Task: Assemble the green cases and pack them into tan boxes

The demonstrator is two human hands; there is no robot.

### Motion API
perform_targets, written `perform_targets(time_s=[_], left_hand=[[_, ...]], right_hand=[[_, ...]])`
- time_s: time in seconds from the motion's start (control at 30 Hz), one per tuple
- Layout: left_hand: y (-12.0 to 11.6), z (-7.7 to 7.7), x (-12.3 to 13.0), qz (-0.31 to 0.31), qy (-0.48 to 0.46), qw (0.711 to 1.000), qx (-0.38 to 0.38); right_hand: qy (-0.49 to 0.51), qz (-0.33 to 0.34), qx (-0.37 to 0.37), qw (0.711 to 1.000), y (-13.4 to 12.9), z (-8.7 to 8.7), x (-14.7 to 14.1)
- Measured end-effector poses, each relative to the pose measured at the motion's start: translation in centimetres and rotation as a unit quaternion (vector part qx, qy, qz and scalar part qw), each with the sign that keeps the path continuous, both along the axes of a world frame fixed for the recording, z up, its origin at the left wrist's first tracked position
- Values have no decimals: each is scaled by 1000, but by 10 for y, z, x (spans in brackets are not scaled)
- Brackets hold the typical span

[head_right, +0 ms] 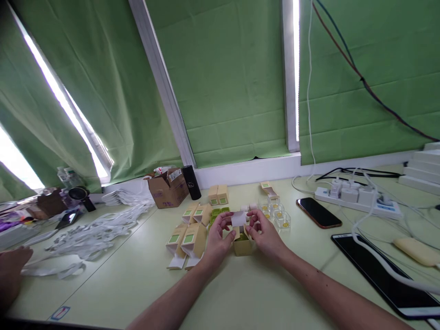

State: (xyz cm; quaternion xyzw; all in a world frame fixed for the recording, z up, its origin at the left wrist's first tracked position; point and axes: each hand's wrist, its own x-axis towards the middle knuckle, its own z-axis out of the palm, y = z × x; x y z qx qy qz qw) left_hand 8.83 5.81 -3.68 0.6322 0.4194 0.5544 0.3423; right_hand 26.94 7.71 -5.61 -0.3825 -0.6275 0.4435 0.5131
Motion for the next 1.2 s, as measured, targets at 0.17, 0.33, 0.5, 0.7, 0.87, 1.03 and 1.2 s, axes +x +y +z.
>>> perform_targets(time_s=[0.17,0.33,0.5,0.7,0.87,1.03,1.2], left_hand=[[0,-1,0,0,9,1000,7],[1,-5,-1,7,8,1000,16],[3,-7,-1,10,2,1000,17],[0,-4,1,4,-10,1000,17],[-4,1,2,-20,-18,1000,15],[-3,3,0,-18,7,999,38],[-3,2,0,-22,14,999,42]], right_hand=[[-2,3,-7,1000,0,-4,-4],[-7,12,-8,1000,2,-7,-5],[-8,20,-21,1000,4,-8,-5],[-5,19,-21,1000,5,-9,-5],[-23,4,1,1000,3,-8,-5],[-44,-18,60,997,-1,-4,-2],[-75,-28,183,980,-11,8,6]])
